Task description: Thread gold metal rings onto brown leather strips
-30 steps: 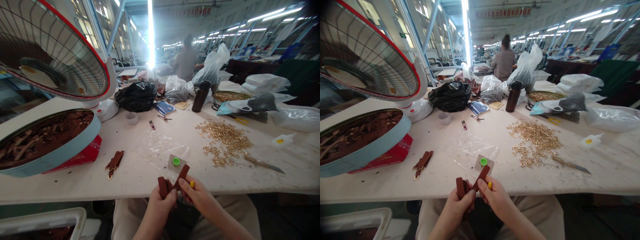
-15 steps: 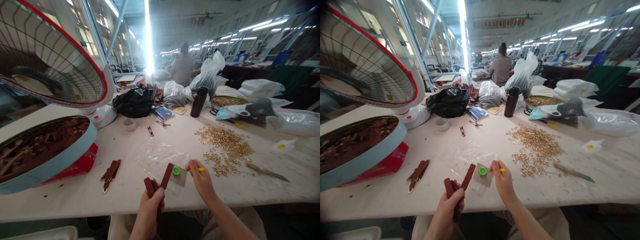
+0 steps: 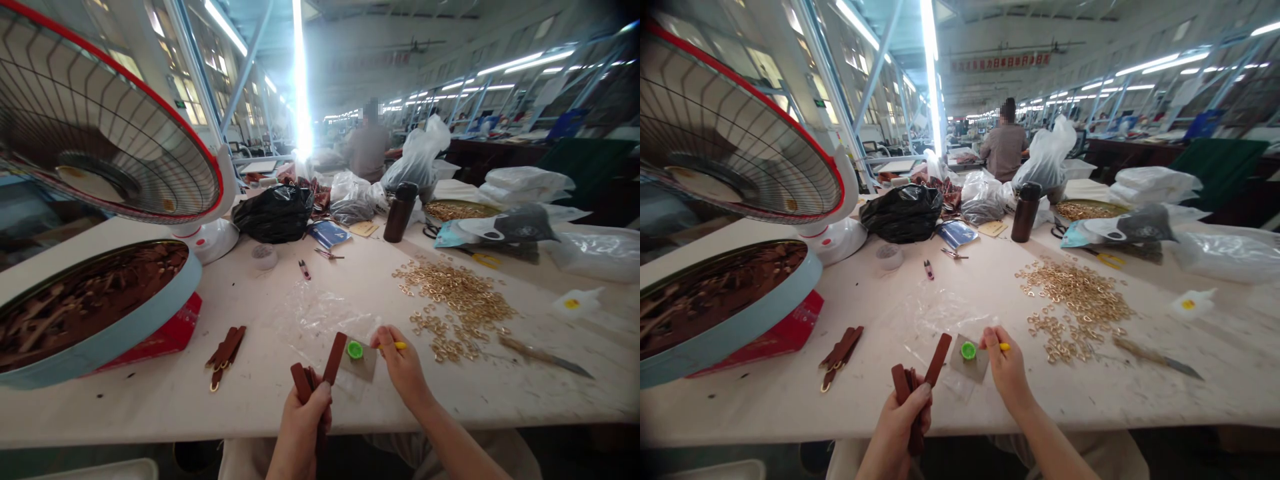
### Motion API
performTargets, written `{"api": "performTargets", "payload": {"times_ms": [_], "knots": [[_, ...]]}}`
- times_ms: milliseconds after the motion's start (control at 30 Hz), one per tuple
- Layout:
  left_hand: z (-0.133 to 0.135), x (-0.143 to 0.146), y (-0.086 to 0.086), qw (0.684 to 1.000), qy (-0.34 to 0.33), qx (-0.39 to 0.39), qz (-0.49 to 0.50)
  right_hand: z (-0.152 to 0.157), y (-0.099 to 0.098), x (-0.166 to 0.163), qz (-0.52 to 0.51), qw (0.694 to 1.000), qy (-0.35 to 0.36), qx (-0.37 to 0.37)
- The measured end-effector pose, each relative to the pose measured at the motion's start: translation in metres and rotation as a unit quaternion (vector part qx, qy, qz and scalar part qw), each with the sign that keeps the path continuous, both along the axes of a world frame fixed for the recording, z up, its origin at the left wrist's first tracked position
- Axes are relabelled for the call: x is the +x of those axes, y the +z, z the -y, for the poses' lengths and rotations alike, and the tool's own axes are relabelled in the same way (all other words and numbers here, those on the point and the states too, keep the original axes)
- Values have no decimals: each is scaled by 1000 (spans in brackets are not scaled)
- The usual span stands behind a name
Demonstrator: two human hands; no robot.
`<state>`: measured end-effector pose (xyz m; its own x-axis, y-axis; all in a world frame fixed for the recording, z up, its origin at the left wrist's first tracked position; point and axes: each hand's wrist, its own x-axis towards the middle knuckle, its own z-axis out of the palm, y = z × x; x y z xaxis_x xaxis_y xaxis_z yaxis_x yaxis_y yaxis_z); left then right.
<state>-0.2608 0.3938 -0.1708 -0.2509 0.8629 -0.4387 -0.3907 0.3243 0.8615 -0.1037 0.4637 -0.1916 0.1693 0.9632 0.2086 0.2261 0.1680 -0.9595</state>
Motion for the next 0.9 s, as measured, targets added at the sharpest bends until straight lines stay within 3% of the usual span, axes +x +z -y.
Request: {"api": "performTargets", "payload": {"times_ms": [233, 333, 467, 567, 733, 900], "knots": [[4, 1, 5, 1000, -4, 9, -4, 5, 3, 6, -42, 999, -15, 10], [2, 4, 7, 1000, -19, 14, -1, 16, 20, 9, -124, 992, -27, 12], [2, 12, 18, 999, -43, 25, 14, 41, 53, 6, -344, 939, 8, -1], [8, 16, 28, 997, -59, 32, 26, 58, 68, 1, -378, 925, 24, -14], [18, 17, 36, 996, -75, 40, 33, 67, 65, -4, -375, 925, 48, -27], [23, 18, 37, 995, -79, 43, 36, 73, 60, -8, -413, 906, 75, -46]]}}
